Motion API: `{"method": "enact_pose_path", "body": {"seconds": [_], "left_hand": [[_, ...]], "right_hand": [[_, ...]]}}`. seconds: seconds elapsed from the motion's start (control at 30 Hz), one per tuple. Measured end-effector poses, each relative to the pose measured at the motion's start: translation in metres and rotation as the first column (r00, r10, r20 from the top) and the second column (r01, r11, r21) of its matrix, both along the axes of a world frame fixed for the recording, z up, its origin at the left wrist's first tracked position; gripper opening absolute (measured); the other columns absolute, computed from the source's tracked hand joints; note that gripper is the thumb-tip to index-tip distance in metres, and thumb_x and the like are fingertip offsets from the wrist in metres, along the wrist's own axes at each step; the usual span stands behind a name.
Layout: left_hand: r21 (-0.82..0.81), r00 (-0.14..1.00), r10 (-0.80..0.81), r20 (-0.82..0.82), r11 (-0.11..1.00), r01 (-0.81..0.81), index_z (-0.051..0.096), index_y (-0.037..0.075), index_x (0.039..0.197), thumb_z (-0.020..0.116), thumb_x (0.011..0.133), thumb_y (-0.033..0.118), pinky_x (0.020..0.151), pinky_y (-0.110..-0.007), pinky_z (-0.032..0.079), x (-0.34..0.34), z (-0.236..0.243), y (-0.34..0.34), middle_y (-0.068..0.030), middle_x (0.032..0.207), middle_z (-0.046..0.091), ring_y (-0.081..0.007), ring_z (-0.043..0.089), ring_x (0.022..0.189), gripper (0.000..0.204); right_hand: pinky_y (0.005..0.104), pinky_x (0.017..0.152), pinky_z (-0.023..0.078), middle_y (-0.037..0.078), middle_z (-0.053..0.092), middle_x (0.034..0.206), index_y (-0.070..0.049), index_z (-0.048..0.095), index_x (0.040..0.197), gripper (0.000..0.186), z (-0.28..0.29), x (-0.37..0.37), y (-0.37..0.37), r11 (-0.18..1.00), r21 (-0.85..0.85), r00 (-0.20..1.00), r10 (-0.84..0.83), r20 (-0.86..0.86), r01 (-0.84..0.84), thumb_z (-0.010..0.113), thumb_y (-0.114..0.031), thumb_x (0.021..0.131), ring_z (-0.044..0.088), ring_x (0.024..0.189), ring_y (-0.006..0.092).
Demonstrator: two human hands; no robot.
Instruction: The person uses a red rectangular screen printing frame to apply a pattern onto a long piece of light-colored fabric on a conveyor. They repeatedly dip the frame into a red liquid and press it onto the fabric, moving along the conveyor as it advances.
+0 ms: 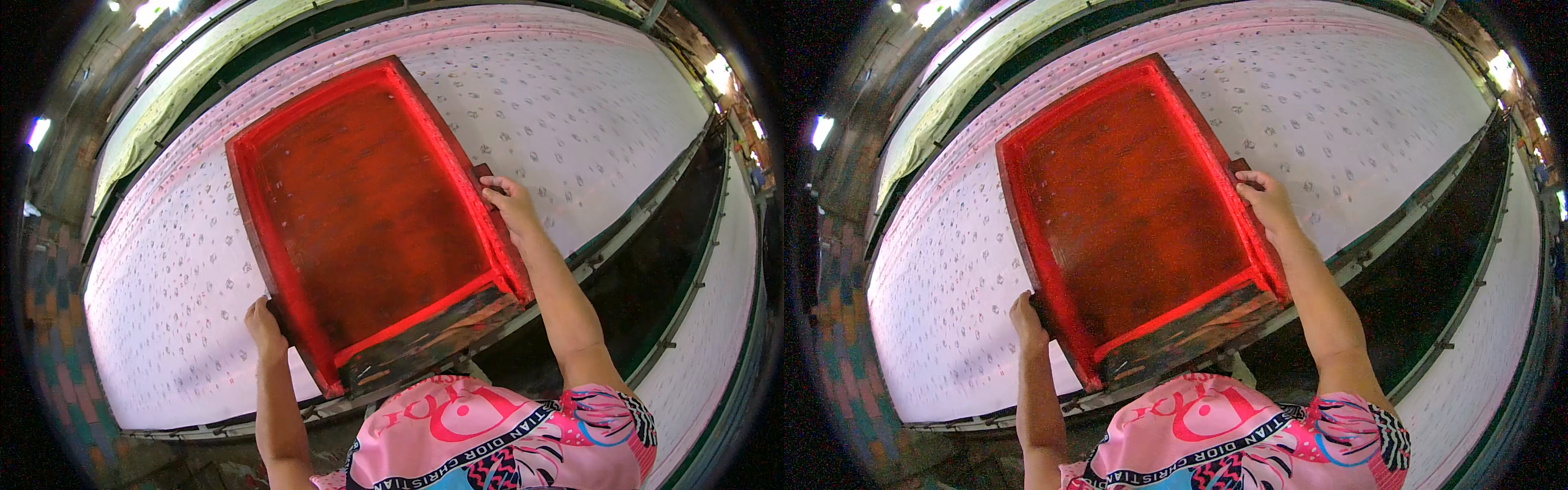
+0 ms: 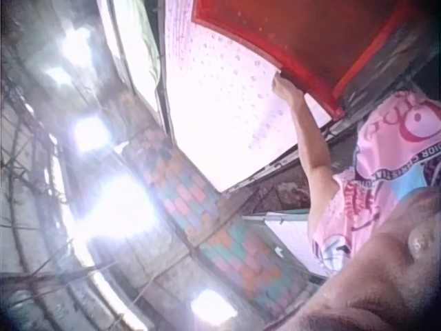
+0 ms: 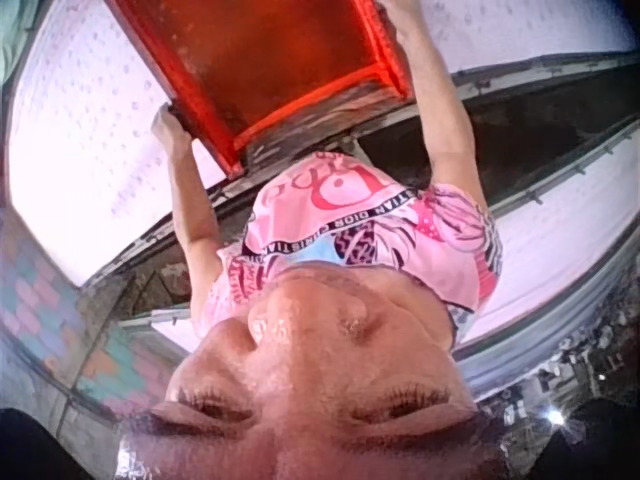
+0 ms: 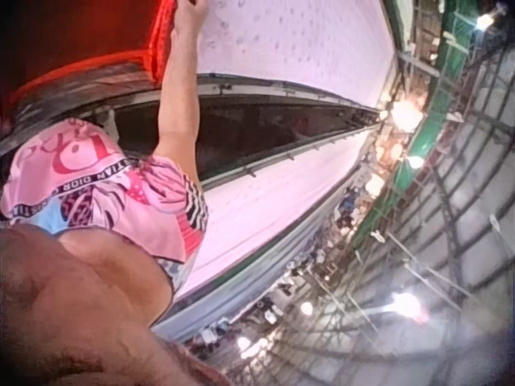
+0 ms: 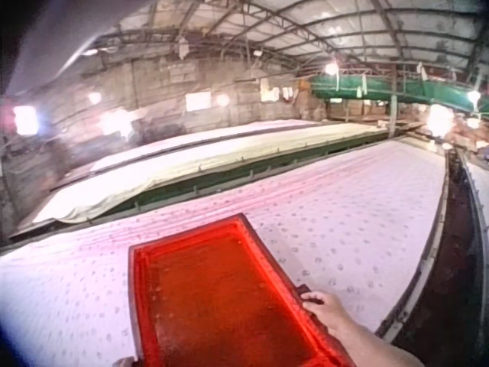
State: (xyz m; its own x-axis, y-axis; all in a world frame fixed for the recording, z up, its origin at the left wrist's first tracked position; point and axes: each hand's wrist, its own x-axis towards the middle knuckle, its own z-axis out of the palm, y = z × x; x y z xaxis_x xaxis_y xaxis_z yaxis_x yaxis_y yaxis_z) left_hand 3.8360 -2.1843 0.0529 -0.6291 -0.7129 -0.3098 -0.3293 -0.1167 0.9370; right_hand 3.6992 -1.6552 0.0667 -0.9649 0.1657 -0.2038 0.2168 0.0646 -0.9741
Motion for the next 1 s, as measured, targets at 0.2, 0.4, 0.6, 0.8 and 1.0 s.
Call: {"method": "enact_pose_path", "body": {"seconds": [0.2, 0.4, 0.6, 0.8, 1.0], "left_hand": [[-0.032, 0.995, -0.093, 0.043, 0.995, 0.095, 0.066, -0.002, 0.083, 0.060, 0.101, 0.017, 0.063, -0.039, 0.043, -0.005, -0.011, 0.014, -0.0048, 0.077, 0.057, -0.0167, 0.050, 0.069, 0.026], [-0.083, 0.993, -0.075, 0.089, 0.993, 0.083, 0.064, -0.002, 0.083, 0.059, 0.101, 0.019, 0.063, -0.040, 0.044, -0.014, -0.013, 0.032, -0.0047, 0.076, 0.057, -0.0168, 0.051, 0.067, 0.028], [-0.089, 0.989, -0.071, 0.129, 0.993, 0.083, 0.066, -0.002, 0.085, 0.058, 0.101, 0.023, 0.066, -0.041, 0.046, -0.016, -0.024, 0.029, -0.0073, 0.078, 0.061, -0.0194, 0.054, 0.068, 0.031], [-0.128, 0.985, -0.074, 0.155, 0.987, 0.095, 0.066, -0.005, 0.086, 0.058, 0.101, 0.024, 0.069, -0.044, 0.046, -0.020, -0.049, 0.023, -0.0117, 0.080, 0.063, -0.0240, 0.056, 0.072, 0.033], [-0.302, 0.977, -0.154, 0.145, 0.934, 0.192, 0.067, -0.009, 0.084, 0.056, 0.099, 0.021, 0.079, -0.054, 0.047, -0.023, -0.076, 0.017, -0.0286, 0.086, 0.067, -0.0435, 0.062, 0.082, 0.035]], "right_hand": [[0.0381, 0.108, 0.049, 0.011, 0.075, 0.129, -0.005, 0.078, 0.131, 0.031, -0.018, -0.011, 0.043, 1.000, 0.023, 1.000, 0.012, -0.020, -0.012, 0.076, -0.015, 0.102, 0.065, 0.122, 0.0205], [0.0384, 0.107, 0.050, 0.011, 0.076, 0.130, -0.006, 0.077, 0.133, 0.033, -0.014, -0.012, 0.060, 0.999, -0.040, 1.000, 0.015, 0.001, -0.015, 0.076, -0.013, 0.101, 0.065, 0.123, 0.0194], [0.0458, 0.113, 0.051, 0.016, 0.071, 0.139, -0.006, 0.074, 0.140, 0.043, -0.007, 0.015, 0.054, 0.927, 0.369, 0.994, 0.098, -0.053, -0.072, 0.079, -0.019, 0.099, 0.067, 0.126, 0.0302], [0.0564, 0.118, 0.048, 0.021, 0.057, 0.157, -0.013, 0.071, 0.144, 0.061, 0.020, 0.144, 0.008, 0.333, 0.761, 0.429, 0.900, -0.080, -0.557, 0.087, -0.022, 0.086, 0.056, 0.145, 0.0425], [0.0492, 0.111, 0.054, 0.017, 0.069, 0.143, -0.012, 0.076, 0.135, 0.043, 0.022, 0.192, -0.027, 0.123, 0.931, 0.357, 0.934, 0.009, -0.344, 0.070, -0.016, 0.093, 0.065, 0.133, 0.0363]]}}
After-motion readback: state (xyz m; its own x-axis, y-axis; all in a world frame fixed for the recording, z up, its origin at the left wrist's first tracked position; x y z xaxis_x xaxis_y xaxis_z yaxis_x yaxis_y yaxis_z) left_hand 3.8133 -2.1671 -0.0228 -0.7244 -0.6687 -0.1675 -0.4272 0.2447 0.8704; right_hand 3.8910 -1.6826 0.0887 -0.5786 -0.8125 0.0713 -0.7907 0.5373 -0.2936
